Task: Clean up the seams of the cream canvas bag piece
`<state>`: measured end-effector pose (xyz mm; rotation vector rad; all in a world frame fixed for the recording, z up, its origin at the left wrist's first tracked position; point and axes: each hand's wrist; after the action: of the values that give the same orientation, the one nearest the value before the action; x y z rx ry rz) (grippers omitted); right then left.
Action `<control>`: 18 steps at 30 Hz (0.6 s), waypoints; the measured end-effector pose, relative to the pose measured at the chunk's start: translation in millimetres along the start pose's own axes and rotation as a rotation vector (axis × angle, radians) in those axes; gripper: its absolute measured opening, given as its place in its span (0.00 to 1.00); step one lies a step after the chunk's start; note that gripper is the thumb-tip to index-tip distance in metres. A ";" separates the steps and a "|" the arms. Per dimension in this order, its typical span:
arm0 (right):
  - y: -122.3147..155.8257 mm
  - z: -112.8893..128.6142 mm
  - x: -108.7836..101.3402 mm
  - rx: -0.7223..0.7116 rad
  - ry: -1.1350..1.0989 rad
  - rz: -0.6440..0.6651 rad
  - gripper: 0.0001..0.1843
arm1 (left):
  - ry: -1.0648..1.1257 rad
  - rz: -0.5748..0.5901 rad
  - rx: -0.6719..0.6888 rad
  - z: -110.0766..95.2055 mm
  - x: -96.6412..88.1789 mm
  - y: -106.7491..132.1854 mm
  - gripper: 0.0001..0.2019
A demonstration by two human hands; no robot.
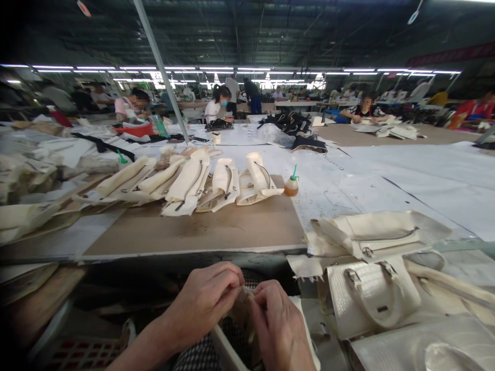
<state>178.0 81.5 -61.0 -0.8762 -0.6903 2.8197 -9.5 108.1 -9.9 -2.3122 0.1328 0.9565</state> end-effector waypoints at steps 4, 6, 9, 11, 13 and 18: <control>-1.3 -1.0 -7.0 0.132 0.047 0.060 0.07 | 0.020 0.035 -0.019 0.7 0.1 -2.4 0.07; 0.7 -4.0 -10.2 0.134 0.077 0.073 0.15 | 0.022 0.050 -0.032 0.7 -0.3 -4.2 0.07; 4.4 -6.6 -13.4 0.001 0.188 0.157 0.15 | 0.012 0.053 -0.035 0.0 -1.2 -6.4 0.08; 5.6 -5.4 -14.2 -0.051 0.236 0.207 0.16 | 0.012 0.053 -0.031 -0.7 -1.6 -6.8 0.08; 5.4 -3.1 -14.1 -0.048 0.243 0.204 0.21 | 0.018 0.049 -0.031 -1.3 -1.9 -6.6 0.08; 0.2 0.6 -15.7 -0.102 0.225 0.170 0.25 | 0.055 0.042 -0.041 0.1 -2.3 -6.0 0.08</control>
<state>190.6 77.5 -52.6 -1.3039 -0.7643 2.7860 -9.4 112.6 -5.4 -2.3829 0.1869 0.9254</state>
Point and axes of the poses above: each hand's wrist, its own y-axis away from the middle knuckle, its own x-axis out of the palm, z = x × y, and after that the axes turned 12 degrees about -z, right-handed
